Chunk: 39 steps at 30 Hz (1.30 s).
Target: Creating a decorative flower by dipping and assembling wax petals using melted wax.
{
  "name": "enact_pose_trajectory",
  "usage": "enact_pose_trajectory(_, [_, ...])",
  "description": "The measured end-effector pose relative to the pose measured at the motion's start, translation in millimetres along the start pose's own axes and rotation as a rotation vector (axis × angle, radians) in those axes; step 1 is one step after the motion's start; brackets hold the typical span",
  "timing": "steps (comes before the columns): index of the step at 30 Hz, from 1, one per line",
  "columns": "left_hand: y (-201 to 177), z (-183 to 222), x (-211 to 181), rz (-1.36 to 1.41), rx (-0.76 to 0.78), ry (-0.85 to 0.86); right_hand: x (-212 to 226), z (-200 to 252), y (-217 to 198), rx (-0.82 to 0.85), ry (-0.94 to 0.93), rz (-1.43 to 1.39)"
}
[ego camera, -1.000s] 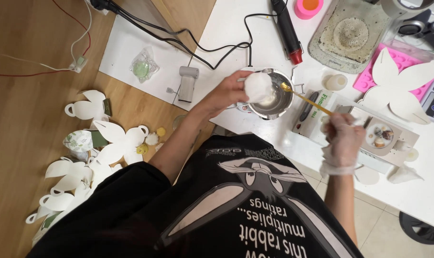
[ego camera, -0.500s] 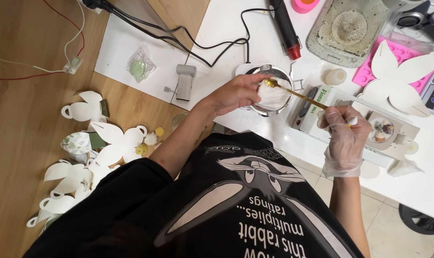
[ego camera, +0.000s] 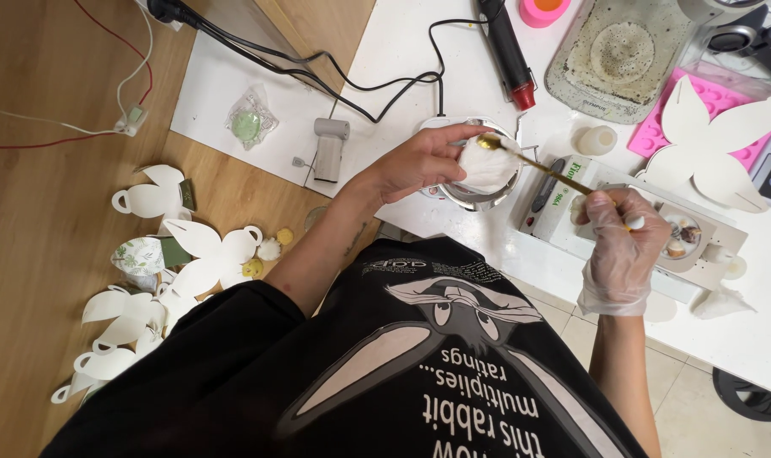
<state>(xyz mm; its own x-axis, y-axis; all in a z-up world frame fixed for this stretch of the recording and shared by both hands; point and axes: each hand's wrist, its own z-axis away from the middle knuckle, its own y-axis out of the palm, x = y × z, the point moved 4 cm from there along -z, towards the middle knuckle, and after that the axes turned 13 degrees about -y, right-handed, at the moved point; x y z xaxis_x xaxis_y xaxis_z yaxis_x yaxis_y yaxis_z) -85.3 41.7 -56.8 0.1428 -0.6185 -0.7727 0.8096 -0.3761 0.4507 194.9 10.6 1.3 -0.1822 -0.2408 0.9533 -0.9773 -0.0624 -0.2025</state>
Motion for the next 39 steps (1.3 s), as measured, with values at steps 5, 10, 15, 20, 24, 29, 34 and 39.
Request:
enact_pose_trajectory(5, [3.4,1.6,-9.5,-0.025,-0.045,-0.024,-4.8,1.1,-5.0,-0.002,-0.016,-0.008])
enact_pose_trajectory(10, [1.9,1.7,-9.0,-0.036,-0.021,0.02,-9.3,0.5,-9.1,0.03,-0.04,0.103])
enact_pose_trajectory(15, [-2.0,-0.1,-4.4,-0.07,-0.027,0.022,-7.0,3.5,-14.4,0.019,-0.105,0.117])
enact_pose_trajectory(20, [3.2,0.4,-9.9,-0.009,-0.027,-0.007,-7.2,3.0,-16.2,0.014,-0.147,0.214])
enact_pose_trajectory(24, [5.3,2.3,-12.4,-0.016,-0.026,0.005,-19.3,2.5,-21.1,-0.155,-0.175,0.138])
enact_pose_trajectory(29, [-1.6,6.3,-10.3,-0.054,-0.143,-0.031,-49.9,-1.1,-10.2,-0.154,0.049,0.21])
enact_pose_trajectory(34, [-6.5,9.7,-3.1,-0.044,-0.171,-0.042,-76.5,1.5,31.9,0.06,0.178,0.391])
enact_pose_trajectory(39, [-2.0,7.5,5.7,0.109,-0.103,0.014,-129.6,7.5,39.9,0.141,0.162,0.593])
